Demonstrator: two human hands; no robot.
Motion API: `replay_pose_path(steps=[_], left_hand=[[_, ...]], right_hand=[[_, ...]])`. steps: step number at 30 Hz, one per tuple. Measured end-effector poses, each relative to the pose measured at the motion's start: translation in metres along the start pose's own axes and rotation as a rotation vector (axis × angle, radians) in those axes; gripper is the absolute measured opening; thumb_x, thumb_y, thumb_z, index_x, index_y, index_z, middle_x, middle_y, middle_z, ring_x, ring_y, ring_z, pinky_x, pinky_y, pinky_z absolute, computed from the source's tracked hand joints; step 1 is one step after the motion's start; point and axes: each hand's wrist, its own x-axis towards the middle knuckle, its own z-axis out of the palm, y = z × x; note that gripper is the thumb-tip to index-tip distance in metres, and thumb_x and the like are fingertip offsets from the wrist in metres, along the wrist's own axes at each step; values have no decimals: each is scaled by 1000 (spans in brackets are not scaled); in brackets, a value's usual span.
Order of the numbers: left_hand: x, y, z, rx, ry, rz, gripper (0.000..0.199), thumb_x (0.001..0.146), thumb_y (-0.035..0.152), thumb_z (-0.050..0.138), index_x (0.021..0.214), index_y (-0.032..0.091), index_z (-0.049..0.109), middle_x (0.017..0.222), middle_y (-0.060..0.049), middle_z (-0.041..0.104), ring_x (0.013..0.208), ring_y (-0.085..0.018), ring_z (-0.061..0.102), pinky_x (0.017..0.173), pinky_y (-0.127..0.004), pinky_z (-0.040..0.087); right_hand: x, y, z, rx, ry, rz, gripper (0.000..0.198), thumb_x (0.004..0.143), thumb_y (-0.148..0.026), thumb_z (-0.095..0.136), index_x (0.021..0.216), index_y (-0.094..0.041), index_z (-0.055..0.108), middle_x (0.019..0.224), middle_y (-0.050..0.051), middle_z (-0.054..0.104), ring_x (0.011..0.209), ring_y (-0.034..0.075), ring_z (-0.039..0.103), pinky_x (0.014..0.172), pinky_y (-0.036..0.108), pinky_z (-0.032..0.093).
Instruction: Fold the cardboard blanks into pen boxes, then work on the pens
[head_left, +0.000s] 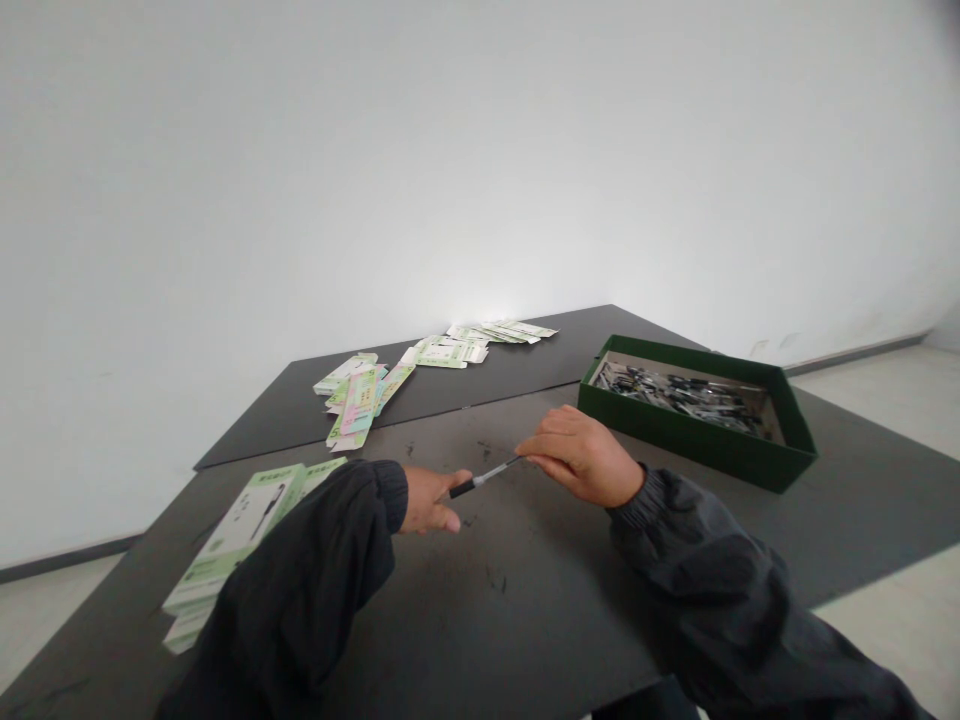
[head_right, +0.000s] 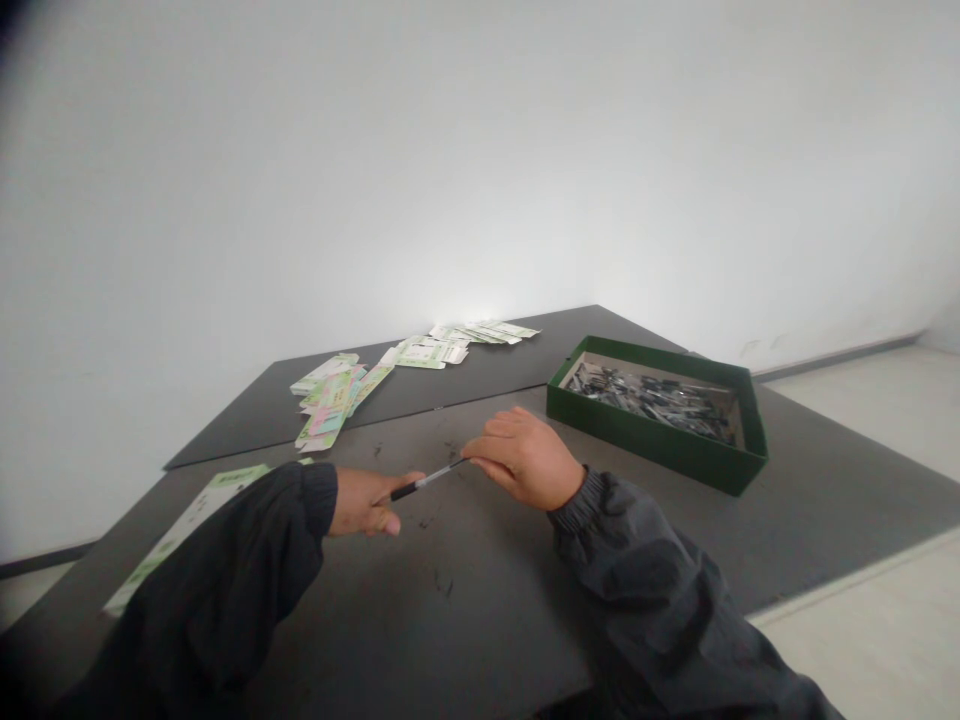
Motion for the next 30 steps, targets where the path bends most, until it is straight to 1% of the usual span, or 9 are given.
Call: replay_pose_path(steps=[4, 8, 11, 14, 18, 24, 28, 30], left_hand=[[2, -4, 2, 1, 9, -6, 75, 74, 46, 42, 133, 15, 9, 67, 1, 63, 57, -13, 58, 51, -19, 38], [2, -5, 2, 7, 15, -14, 74, 74, 45, 43, 133, 16, 9, 67, 1, 64, 59, -14, 58, 52, -19, 38], [0, -3, 1, 12, 15, -20, 74, 74, 46, 42, 133, 16, 10, 69, 0, 65, 60, -14, 58, 54, -19, 39], [-2, 0, -1, 12, 12, -24, 73, 74, 47, 41, 133, 16, 11, 70, -1, 65, 60, -14, 59, 54, -20, 39], [-4, 1, -3, 11, 11, -22, 73, 75, 45, 42, 133, 14, 11, 70, -2, 66, 63, -15, 59, 56, -20, 40], [-2, -2, -1, 3, 7, -32, 72, 75, 43, 43, 133, 15, 11, 70, -2, 66, 63, -15, 60, 56, -21, 40], [-4, 0, -1, -49, 14, -27, 71, 75, 42, 43, 132, 14, 12, 69, -1, 65, 63, -14, 60, 56, -19, 40], [-6, 3, -2, -92, 10, -15, 69, 75, 39, 44, 132, 14, 15, 71, -1, 64, 63, -13, 60, 55, -18, 40]], right_hand=[[0, -2, 1, 76, 35, 39, 22, 82, -28, 40, 94, -18, 55, 76, 7, 54, 74, 16, 47, 69, 29, 33], [-2, -3, 0, 265, 107, 81, 22, 79, -23, 42, 98, -16, 52, 85, 9, 55, 78, 17, 48, 70, 31, 38], [-3, -1, 1, 401, 154, 99, 21, 77, -16, 43, 97, -16, 51, 87, 9, 54, 80, 17, 49, 71, 31, 40], [-4, 3, 4, 483, 187, 106, 21, 75, -11, 43, 93, -16, 52, 85, 7, 52, 78, 16, 49, 69, 30, 40], [-4, 4, 6, 491, 212, 127, 23, 72, -7, 44, 92, -17, 51, 83, 6, 50, 77, 15, 47, 68, 31, 40], [-2, 6, 7, 421, 186, 170, 27, 70, -4, 43, 92, -16, 51, 86, 6, 49, 78, 15, 46, 70, 30, 39], [-3, 11, 12, 406, 153, 280, 25, 71, -6, 44, 93, -17, 51, 84, 5, 49, 74, 13, 47, 66, 26, 39], [-5, 13, 15, 464, 116, 343, 27, 73, -8, 43, 98, -17, 49, 81, 3, 49, 67, 11, 48, 61, 24, 39]])
